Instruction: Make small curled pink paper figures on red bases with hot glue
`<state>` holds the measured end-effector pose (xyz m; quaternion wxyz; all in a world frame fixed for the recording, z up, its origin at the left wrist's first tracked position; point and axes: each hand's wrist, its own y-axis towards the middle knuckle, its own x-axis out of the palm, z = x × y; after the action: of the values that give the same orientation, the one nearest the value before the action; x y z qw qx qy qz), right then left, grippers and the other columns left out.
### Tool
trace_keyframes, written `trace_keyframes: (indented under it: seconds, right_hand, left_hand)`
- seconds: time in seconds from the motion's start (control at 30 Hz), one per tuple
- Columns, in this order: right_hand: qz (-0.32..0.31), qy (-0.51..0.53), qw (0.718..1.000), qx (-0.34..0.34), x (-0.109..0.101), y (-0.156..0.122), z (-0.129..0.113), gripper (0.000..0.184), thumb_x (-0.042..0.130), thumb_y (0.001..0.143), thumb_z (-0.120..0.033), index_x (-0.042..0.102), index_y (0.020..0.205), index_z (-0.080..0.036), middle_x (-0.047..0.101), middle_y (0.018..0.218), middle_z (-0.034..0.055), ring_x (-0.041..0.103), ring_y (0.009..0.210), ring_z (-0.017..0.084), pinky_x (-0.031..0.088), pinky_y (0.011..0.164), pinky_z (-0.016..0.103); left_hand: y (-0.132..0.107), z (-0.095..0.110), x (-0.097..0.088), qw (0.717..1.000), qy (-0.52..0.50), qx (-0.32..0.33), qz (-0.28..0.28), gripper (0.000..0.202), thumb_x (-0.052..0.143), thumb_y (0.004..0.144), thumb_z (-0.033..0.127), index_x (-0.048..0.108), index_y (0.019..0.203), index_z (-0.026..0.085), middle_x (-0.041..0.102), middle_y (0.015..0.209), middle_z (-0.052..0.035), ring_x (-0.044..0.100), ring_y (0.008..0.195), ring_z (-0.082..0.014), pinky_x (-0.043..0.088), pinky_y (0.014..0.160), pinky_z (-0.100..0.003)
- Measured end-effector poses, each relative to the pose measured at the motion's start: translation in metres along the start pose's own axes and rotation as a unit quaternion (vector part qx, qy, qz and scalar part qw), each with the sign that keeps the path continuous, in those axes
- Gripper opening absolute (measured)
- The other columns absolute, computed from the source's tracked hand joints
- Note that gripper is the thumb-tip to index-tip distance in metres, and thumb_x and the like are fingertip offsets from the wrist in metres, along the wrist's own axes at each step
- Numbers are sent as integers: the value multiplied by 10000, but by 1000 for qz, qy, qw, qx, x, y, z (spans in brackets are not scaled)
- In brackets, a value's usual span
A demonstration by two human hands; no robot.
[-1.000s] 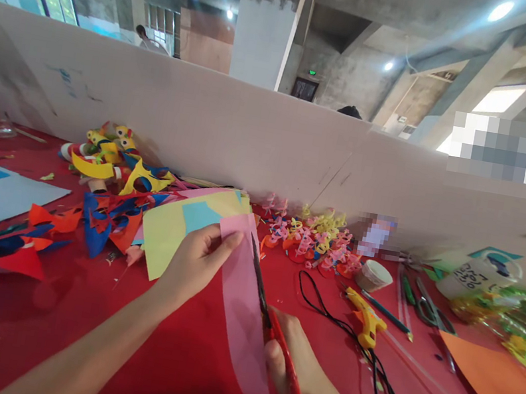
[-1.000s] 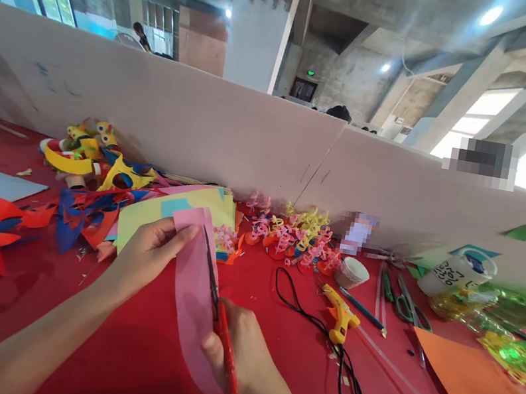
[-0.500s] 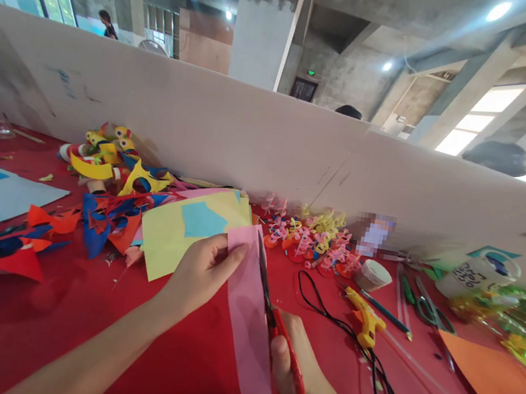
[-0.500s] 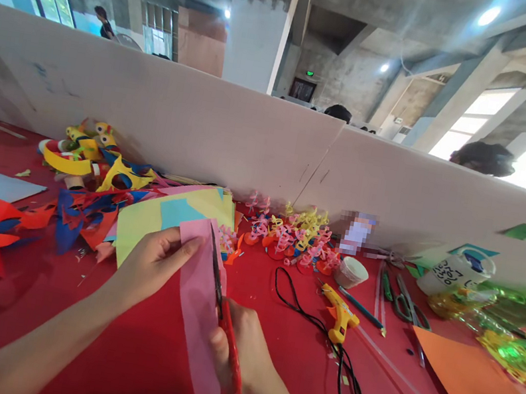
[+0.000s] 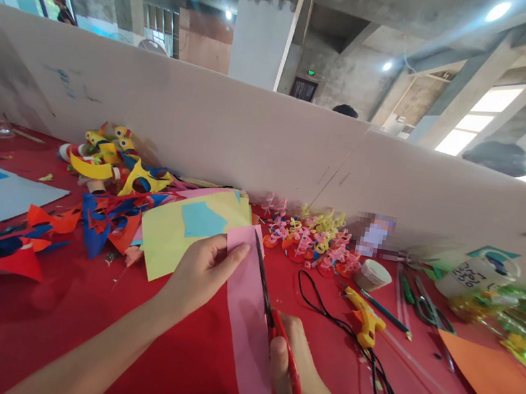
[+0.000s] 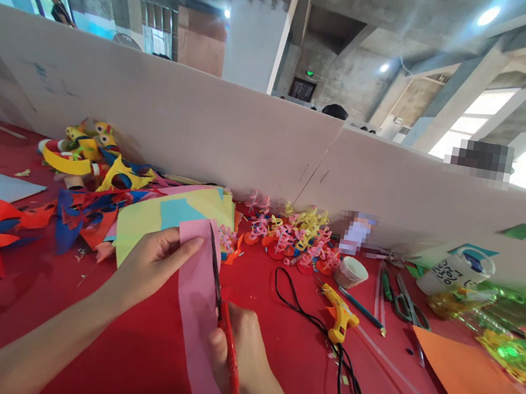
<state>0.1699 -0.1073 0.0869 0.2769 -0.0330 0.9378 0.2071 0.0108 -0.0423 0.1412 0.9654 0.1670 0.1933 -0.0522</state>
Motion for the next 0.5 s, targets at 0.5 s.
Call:
trace_keyframes:
  seconds: [0.5]
  right_hand:
    - [-6,-25,999,-24,-8,3,1,706,45,788,-755,431,593,-197,466,551,8,416,493,130,324,441,240]
  left_hand:
    - [-1,0,4,995,-34,20,-93,326,471,831,405,451,598,176,314,548,56,285,491,-92,236,438,-208]
